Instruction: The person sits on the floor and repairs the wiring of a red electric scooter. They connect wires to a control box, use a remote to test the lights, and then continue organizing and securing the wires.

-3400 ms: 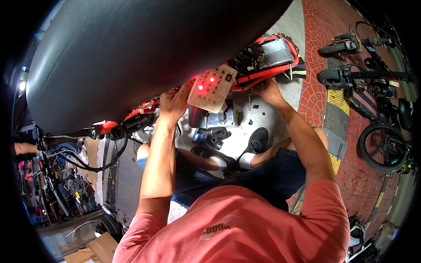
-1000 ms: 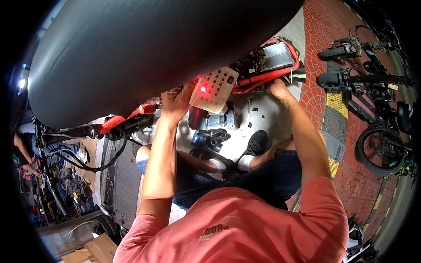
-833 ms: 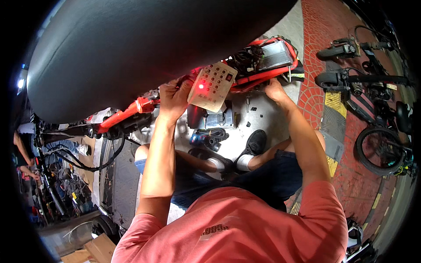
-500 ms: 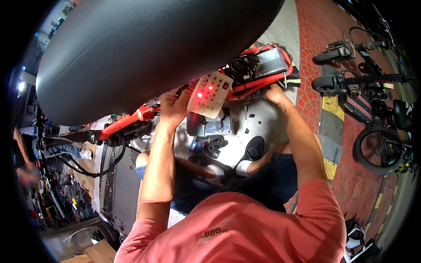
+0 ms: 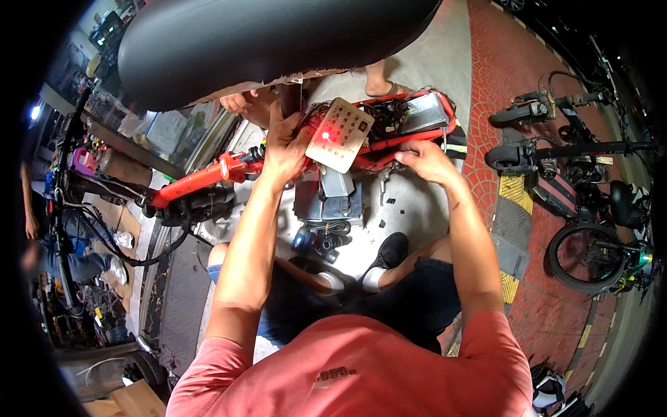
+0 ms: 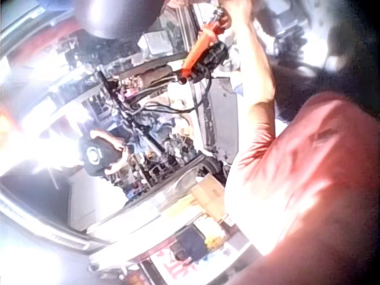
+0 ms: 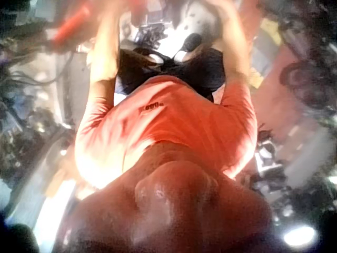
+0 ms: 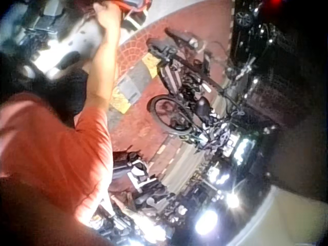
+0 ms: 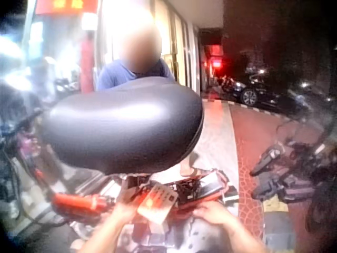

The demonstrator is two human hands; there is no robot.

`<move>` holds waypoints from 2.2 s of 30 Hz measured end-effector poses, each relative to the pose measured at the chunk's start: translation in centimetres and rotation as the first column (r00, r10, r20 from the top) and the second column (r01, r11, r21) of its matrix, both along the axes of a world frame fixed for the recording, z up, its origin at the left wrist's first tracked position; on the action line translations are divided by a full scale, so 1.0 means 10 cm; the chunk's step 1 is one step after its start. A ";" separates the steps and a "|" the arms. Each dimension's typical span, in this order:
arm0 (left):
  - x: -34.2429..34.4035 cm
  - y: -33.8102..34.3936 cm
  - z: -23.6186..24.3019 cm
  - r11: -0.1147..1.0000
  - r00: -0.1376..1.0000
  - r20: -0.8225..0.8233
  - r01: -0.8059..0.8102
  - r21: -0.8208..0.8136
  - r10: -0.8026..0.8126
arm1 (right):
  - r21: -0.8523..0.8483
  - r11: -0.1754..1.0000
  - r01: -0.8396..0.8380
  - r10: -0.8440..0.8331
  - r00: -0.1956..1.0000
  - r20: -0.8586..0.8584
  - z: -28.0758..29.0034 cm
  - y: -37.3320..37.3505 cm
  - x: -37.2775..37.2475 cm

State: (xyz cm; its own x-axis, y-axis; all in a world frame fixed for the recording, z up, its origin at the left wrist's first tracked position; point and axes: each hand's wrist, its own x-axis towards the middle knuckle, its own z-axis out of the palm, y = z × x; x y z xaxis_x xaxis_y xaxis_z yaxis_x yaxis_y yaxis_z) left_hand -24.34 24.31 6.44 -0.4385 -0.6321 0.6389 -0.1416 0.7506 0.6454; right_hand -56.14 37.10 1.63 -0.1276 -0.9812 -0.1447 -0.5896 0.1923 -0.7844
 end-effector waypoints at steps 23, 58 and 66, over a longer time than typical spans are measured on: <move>0.02 1.12 -0.40 0.987 0.983 0.162 0.064 0.145 -0.087 | 0.057 0.923 -0.380 0.181 0.561 0.807 0.17 -0.31 0.64; -1.31 0.48 -0.96 0.042 0.989 -0.146 0.144 0.989 0.037 | -0.153 0.987 0.042 -0.075 0.974 -0.214 -0.27 0.15 0.58; -1.26 0.50 -0.91 0.017 0.946 -0.262 0.263 0.965 0.191 | -0.253 0.920 -0.300 0.240 0.940 -0.243 0.16 0.61 0.75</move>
State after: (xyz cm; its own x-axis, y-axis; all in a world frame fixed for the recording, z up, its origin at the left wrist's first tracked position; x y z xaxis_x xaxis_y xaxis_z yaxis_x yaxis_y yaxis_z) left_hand -36.97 29.35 -2.65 -0.4607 -0.7218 -0.5165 0.1855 -0.6474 0.7392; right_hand -48.66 43.16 3.27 0.1514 -0.9780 0.1438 -0.7392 -0.2086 -0.6403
